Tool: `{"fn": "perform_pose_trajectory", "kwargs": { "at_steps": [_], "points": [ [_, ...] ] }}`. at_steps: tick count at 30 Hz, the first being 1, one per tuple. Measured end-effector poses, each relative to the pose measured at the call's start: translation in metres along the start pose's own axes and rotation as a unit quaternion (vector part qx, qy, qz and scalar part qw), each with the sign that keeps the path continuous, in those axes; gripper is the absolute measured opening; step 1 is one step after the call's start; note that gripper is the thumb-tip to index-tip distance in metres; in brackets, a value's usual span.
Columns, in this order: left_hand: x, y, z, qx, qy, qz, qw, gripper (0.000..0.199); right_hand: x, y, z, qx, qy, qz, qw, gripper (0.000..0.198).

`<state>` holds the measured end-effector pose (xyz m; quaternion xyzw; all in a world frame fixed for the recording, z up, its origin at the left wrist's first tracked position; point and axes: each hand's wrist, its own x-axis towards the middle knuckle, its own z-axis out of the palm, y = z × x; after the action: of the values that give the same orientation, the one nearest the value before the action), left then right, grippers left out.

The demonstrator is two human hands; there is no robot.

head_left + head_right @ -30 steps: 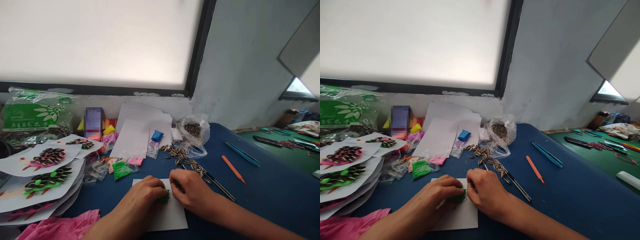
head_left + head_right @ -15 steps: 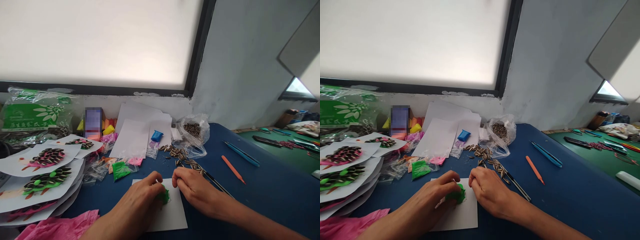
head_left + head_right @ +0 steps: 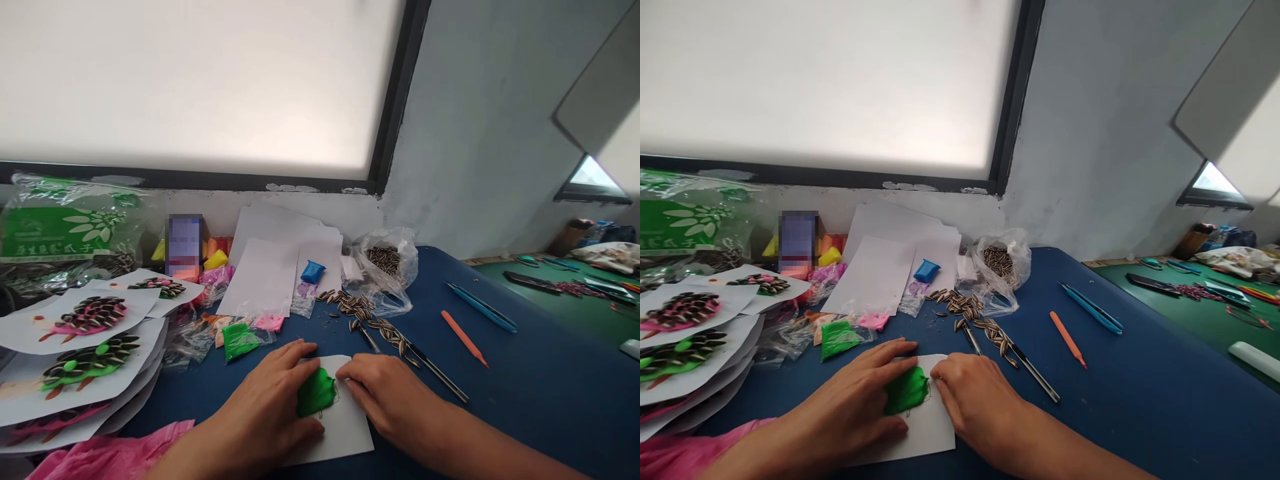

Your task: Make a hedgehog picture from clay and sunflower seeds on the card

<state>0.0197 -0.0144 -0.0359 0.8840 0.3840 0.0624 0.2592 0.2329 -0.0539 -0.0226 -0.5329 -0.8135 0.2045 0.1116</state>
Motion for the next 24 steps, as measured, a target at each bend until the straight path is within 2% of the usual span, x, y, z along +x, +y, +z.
{"fn": "perform_pose_trajectory", "kwargs": {
  "at_steps": [7,13,19,24],
  "points": [
    [0.000,0.005,-0.004,-0.003,0.001,-0.002,1.000,0.068,-0.004,-0.002,0.008,0.010,-0.001,-0.022,1.000,0.029],
    [0.000,-0.006,0.001,-0.015,0.028,0.028,0.999,0.065,-0.007,-0.003,0.013,-0.061,-0.030,-0.023,0.997,0.029],
    [-0.001,-0.013,0.006,-0.023,0.047,0.047,0.998,0.064,-0.010,-0.004,0.013,-0.109,-0.032,-0.027,0.993,0.038],
    [-0.001,-0.012,0.005,-0.024,0.036,0.040,0.998,0.064,-0.011,-0.005,0.012,-0.177,-0.080,-0.033,0.980,0.045]
  ]
}}
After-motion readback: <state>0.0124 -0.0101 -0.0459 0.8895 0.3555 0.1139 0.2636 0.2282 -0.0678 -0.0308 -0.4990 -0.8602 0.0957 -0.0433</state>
